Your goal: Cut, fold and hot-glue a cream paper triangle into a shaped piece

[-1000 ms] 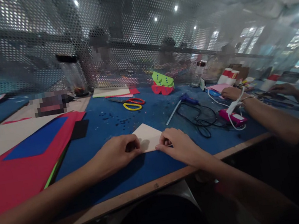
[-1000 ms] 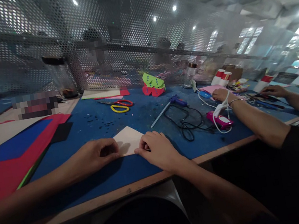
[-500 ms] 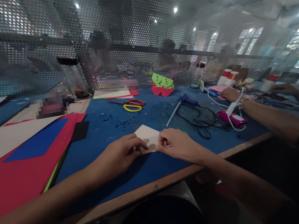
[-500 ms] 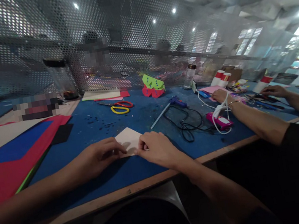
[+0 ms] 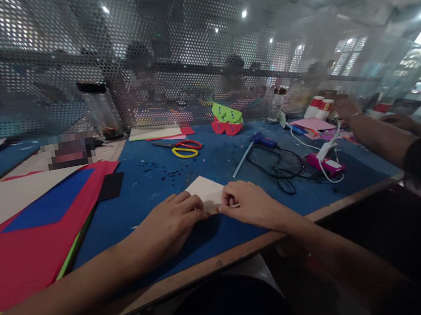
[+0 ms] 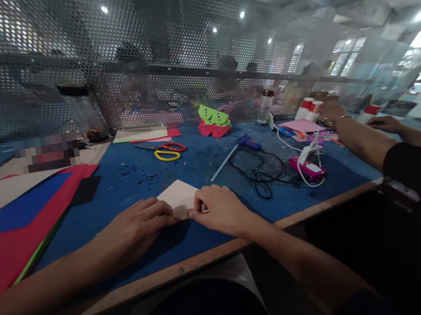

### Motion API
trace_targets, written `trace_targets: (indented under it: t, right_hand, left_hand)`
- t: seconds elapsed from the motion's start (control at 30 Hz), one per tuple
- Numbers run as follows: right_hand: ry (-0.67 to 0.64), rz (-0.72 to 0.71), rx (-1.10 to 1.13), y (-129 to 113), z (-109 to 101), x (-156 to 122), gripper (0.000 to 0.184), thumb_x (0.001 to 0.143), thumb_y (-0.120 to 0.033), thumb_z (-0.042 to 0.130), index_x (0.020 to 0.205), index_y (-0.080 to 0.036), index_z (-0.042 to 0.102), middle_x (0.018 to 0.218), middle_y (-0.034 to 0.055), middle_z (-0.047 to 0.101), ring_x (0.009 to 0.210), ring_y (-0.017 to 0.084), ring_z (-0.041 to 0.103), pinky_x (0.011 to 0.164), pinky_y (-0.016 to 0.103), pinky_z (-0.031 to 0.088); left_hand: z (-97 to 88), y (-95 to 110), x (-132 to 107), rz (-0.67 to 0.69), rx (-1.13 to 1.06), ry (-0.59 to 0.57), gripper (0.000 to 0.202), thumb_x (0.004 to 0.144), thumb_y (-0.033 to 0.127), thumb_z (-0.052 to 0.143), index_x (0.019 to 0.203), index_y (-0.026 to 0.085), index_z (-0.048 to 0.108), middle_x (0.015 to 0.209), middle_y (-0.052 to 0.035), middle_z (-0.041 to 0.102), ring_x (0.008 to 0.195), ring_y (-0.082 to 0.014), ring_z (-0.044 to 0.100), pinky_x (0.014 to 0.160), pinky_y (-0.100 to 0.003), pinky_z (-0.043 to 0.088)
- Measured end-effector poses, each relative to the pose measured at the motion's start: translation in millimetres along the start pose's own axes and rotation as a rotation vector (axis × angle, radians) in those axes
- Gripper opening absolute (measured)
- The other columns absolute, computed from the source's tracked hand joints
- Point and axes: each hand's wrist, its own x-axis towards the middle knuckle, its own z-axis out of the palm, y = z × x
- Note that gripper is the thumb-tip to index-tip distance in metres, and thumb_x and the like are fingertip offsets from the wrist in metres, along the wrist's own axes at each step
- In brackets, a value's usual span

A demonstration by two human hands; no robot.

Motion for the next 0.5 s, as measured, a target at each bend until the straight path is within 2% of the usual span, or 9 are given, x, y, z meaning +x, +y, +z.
trace_targets:
  t: [0.1,0.27,0.5]
  right_hand:
    - [-0.006,0.004,0.001,-0.3,-1.4,-0.3,0.021,0.095,-0.034,0.076,0.081,-0.021,0.068,0.087,0.0008,0.069,0.08,0.017,0.059,0.071,0.029,0.035]
    - [0.007,0.011,-0.008,0.8,-4.3,-2.1,0.021,0.095,-0.034,0.077,0.081,-0.021,0.069,0.084,0.0003,0.07,0.079,0.016,0.059,0.07,0.03,0.034]
    - [0.019,0.018,0.008,6.1,-7.6,-6.5,0.018,0.095,-0.029,0.076,0.081,-0.021,0.069,0.083,-0.0004,0.07,0.08,0.016,0.061,0.072,0.03,0.037]
  left_hand:
    - [0.5,-0.3,-0.1,-0.006,-0.004,-0.014,0.038,0.102,0.005,0.044,0.117,0.023,0.075,0.109,-0.0077,0.074,0.099,-0.0215,0.066,0.087,-0.034,0.053]
    - [4.7,-4.5,-2.4,0.007,-0.026,0.025,0.036,0.102,0.005,0.047,0.117,0.024,0.074,0.107,-0.0059,0.073,0.096,-0.0206,0.067,0.087,-0.033,0.051]
    - [4.9,-5.3,-2.9,0.001,-0.037,0.015,0.034,0.103,0.006,0.045,0.116,0.024,0.071,0.105,-0.0056,0.07,0.096,-0.0209,0.066,0.087,-0.033,0.05]
